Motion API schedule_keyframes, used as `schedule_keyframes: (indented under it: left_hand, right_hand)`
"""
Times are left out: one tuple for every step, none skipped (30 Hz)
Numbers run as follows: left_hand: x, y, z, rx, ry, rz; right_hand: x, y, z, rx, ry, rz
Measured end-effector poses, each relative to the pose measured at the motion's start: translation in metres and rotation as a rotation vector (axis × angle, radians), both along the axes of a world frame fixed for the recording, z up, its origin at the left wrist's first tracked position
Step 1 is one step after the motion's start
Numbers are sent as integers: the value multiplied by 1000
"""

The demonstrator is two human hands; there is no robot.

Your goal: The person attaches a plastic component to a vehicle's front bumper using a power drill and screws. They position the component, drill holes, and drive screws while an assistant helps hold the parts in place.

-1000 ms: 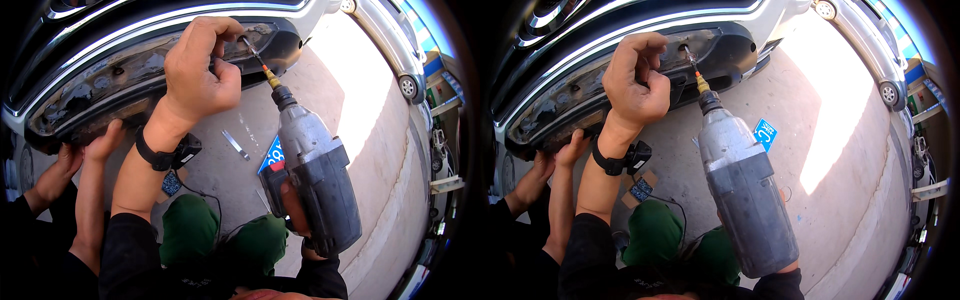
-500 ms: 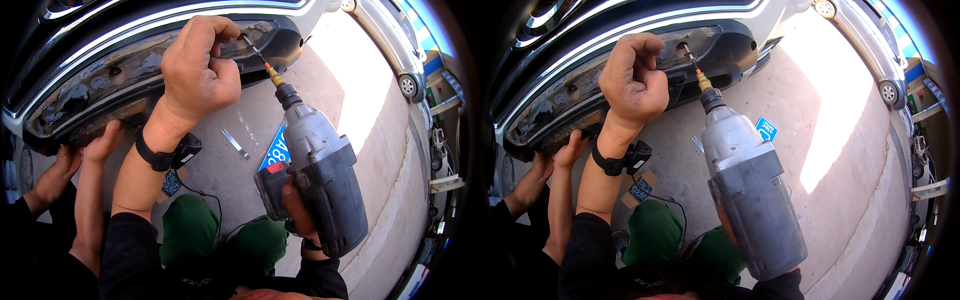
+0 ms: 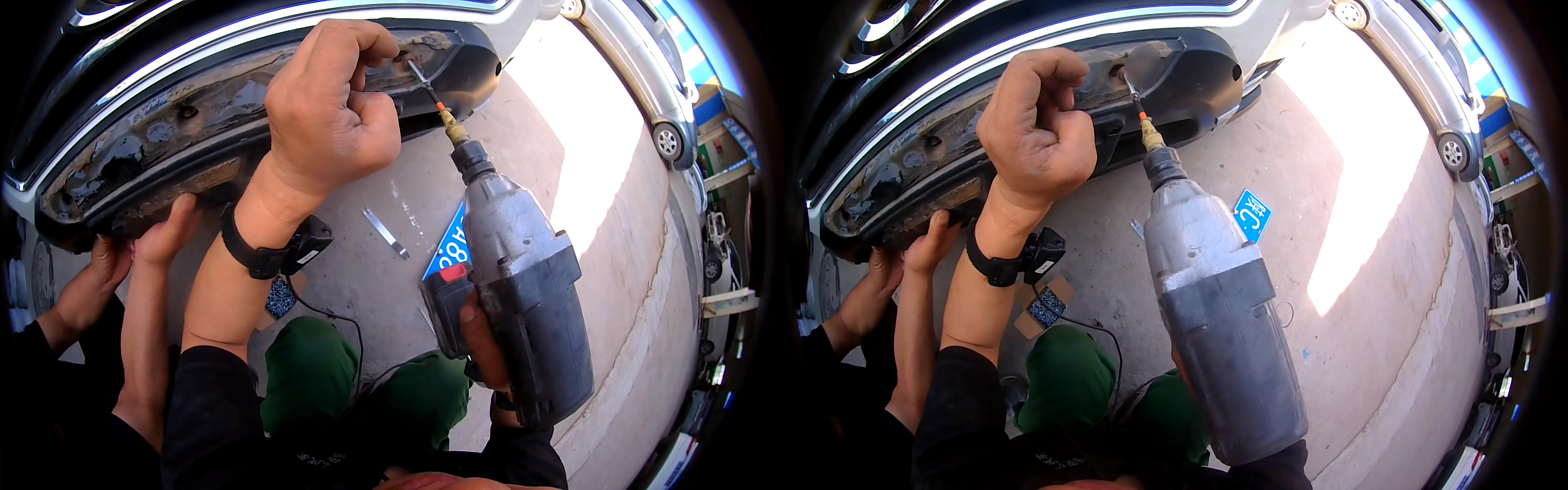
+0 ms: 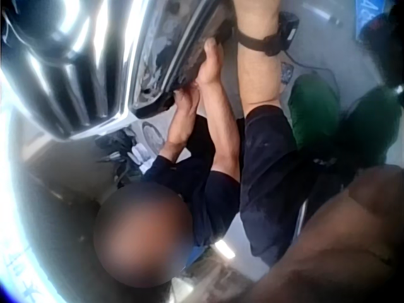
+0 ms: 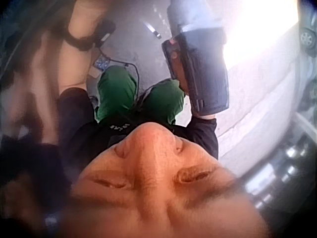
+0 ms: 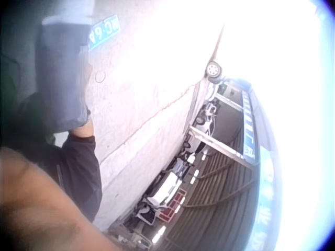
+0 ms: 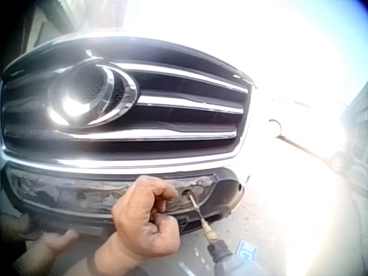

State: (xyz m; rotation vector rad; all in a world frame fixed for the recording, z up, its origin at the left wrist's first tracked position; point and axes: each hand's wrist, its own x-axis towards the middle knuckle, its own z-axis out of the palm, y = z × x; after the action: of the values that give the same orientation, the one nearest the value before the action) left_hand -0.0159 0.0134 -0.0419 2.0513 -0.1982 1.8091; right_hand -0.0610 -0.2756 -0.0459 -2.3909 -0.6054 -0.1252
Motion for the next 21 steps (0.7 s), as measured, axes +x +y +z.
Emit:
schedule_keyframes:
  left_hand:
    - [2,-1,0,0,-3,-4]
    - [3,-2,-1,-2,2,-1]
    - [1,-1,-1,-1,7,9]
    - [-1,0,0,1,11,22]
    - [-3,2,0,8,12,30]
    - [2,-1,0,0,9,11]
    - [6,-5,1,-8,5,-9]
    - [11,-8,1,-19,-2,-29]
    - [18,-14,0,-21,-2,-51]
    - [8,-5,1,2,3,-9]
    - [-2,2,1,23,13,32]
    - [-1,1,0,18,13,26]
    - [0,1,0,14,13,21]
    - [0,0,0,13,19,21]
    - [0,0,-1,13,25,21]
    - [1,-1,-1,13,30,21]
    - [2,-1,-2,10,25,16]
    - [3,-2,-1,8,20,12]
    - [3,-2,-1,6,15,9]
    - [2,-1,0,11,8,6]
    - [3,-1,0,14,2,-1]
  right_hand:
    - [-3,2,-3,-4,9,-61]
    - [-3,2,-3,-13,37,-59]
    - [-3,3,-4,-20,64,-48]
    - [-1,2,-4,-32,108,26]
    - [1,1,-3,-45,152,101]
    - [2,-4,2,-71,194,149]
    - [2,-6,10,-96,236,195]
    - [-1,-7,19,-54,261,198]
    - [-2,-7,25,-1,291,199]
    - [-3,13,35,136,307,227]
    - [-4,23,31,202,272,237]
    - [-8,29,32,246,227,198]
    - [-10,29,23,219,126,145]
    - [-12,28,21,209,98,110]
    - [-13,27,18,200,69,73]
    - [-13,25,19,210,113,52]
    - [-12,23,20,220,157,33]
    - [-12,21,21,232,201,15]
    - [-11,19,22,244,246,-1]
    - [-10,18,22,256,291,-17]
    - [-8,17,19,299,291,19]
